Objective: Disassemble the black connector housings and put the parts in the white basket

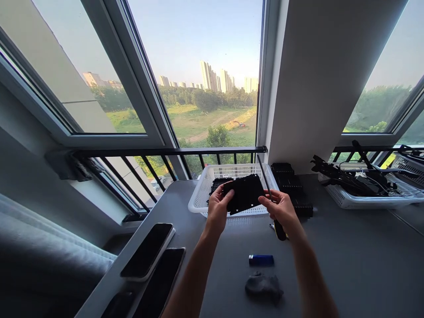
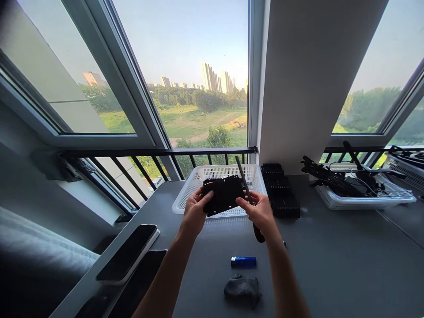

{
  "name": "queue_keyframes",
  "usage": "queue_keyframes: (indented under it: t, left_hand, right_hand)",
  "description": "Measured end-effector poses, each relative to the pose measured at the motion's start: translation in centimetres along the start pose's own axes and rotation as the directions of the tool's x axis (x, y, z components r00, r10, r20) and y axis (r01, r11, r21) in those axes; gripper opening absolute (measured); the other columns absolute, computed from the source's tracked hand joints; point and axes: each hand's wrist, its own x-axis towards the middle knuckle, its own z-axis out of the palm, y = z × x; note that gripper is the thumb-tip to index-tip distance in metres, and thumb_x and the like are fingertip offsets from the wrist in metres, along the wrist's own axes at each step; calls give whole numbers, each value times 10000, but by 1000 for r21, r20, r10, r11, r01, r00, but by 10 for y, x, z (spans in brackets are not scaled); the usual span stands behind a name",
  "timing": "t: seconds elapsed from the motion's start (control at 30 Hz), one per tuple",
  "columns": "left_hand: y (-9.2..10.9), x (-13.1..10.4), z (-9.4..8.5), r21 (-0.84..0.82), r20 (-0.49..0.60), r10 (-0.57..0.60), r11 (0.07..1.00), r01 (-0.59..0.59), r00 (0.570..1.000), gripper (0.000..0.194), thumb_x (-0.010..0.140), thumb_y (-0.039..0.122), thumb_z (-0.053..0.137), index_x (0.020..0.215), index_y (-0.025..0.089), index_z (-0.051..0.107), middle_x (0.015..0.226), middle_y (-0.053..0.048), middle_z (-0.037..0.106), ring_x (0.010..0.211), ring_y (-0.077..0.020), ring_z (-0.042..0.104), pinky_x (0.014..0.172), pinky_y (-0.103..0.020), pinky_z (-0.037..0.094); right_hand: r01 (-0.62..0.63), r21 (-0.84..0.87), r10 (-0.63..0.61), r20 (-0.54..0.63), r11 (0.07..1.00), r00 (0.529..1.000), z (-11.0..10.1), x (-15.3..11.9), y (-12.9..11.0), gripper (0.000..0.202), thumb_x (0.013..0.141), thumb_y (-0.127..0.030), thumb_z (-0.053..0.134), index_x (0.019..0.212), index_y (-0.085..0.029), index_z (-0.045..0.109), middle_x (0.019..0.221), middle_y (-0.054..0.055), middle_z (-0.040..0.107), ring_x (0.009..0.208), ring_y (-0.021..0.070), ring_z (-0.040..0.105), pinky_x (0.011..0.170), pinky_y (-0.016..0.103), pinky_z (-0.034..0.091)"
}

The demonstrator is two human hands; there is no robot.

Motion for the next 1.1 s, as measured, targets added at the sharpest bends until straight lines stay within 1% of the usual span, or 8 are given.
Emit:
queue_keyframes:
  t: [0.2, 0.37, 0.5, 0.6, 0.7, 0.83, 0.97, 1.1]
  left_hand:
    - [7, -5, -3, 304, 150, -31, 953, -16, 988, 504, 605, 260, 791, 1081, 167, 655, 877, -51, 722, 820, -206, 675, 693, -268, 524]
    - [0, -8, 2, 373, 301, -135, 928, 14, 944, 466, 650, 335, 776, 1056, 162, 624, 883, -75, 731, 792, -233, 696, 681, -316, 558]
    - [-3, -7, 4, 367, 290, -96, 930, -18, 952, 355, 697, 346, 728, 968, 167, 585, 855, -59, 721, 755, -214, 691, 657, -303, 560]
    - [-3, -5, 4, 393, 221, 12, 914, -100, 975, 311, 693, 295, 705, 935, 184, 543, 792, -13, 692, 721, -181, 671, 631, -257, 536]
    - [-4, -4, 4, 416, 156, 127, 891, -182, 980, 305, 690, 246, 686, 943, 199, 521, 725, 27, 649, 666, -144, 632, 606, -216, 498]
    - [-3, -7, 8, 413, 139, 157, 888, -202, 978, 292, 690, 240, 684, 932, 202, 524, 682, 38, 632, 595, -124, 589, 555, -197, 455]
    - [1, -11, 12, 415, 134, 175, 884, -215, 975, 304, 676, 250, 717, 903, 206, 520, 642, 51, 620, 557, -113, 566, 534, -189, 425]
    - [5, -13, 12, 434, 141, 203, 867, -245, 969, 296, 675, 244, 726, 860, 202, 499, 633, 50, 620, 561, -112, 569, 533, -186, 425]
  right_hand:
    - [132, -98, -145, -139, 986, 980, -4, 3, 0, 513, 663, -531, 761, 985, -135, 714, 876, 81, 668, 525, 97, 496, 413, 218, 336]
    - [200, -208, -231, -140, 958, 963, 1, 2, 1, 491, 689, -548, 733, 973, -148, 717, 820, 70, 691, 690, 184, 612, 558, 260, 444]
    - [158, -299, -223, -196, 941, 955, 6, 0, 2, 520, 779, -637, 595, 923, -145, 685, 702, 56, 656, 603, 176, 583, 513, 259, 408]
    - [149, -362, -241, -225, 920, 944, 8, -4, 0, 511, 852, -654, 470, 826, -171, 636, 672, 44, 625, 570, 158, 544, 488, 250, 370]
    - [171, -353, -234, -143, 920, 962, 13, -9, -3, 498, 884, -635, 429, 703, -191, 566, 609, 16, 578, 517, 127, 495, 475, 237, 354]
    - [144, -304, -136, 48, 942, 990, 29, -15, -1, 480, 882, -616, 443, 679, -196, 556, 548, -7, 550, 433, 107, 448, 415, 230, 322]
    - [135, -333, -109, 95, 933, 989, 43, -18, 3, 464, 897, -574, 440, 657, -192, 549, 514, -7, 553, 410, 100, 456, 402, 218, 317]
    - [139, -337, -103, 121, 931, 987, 44, -20, 1, 438, 915, -538, 428, 670, -196, 547, 491, -16, 549, 399, 99, 450, 406, 213, 315]
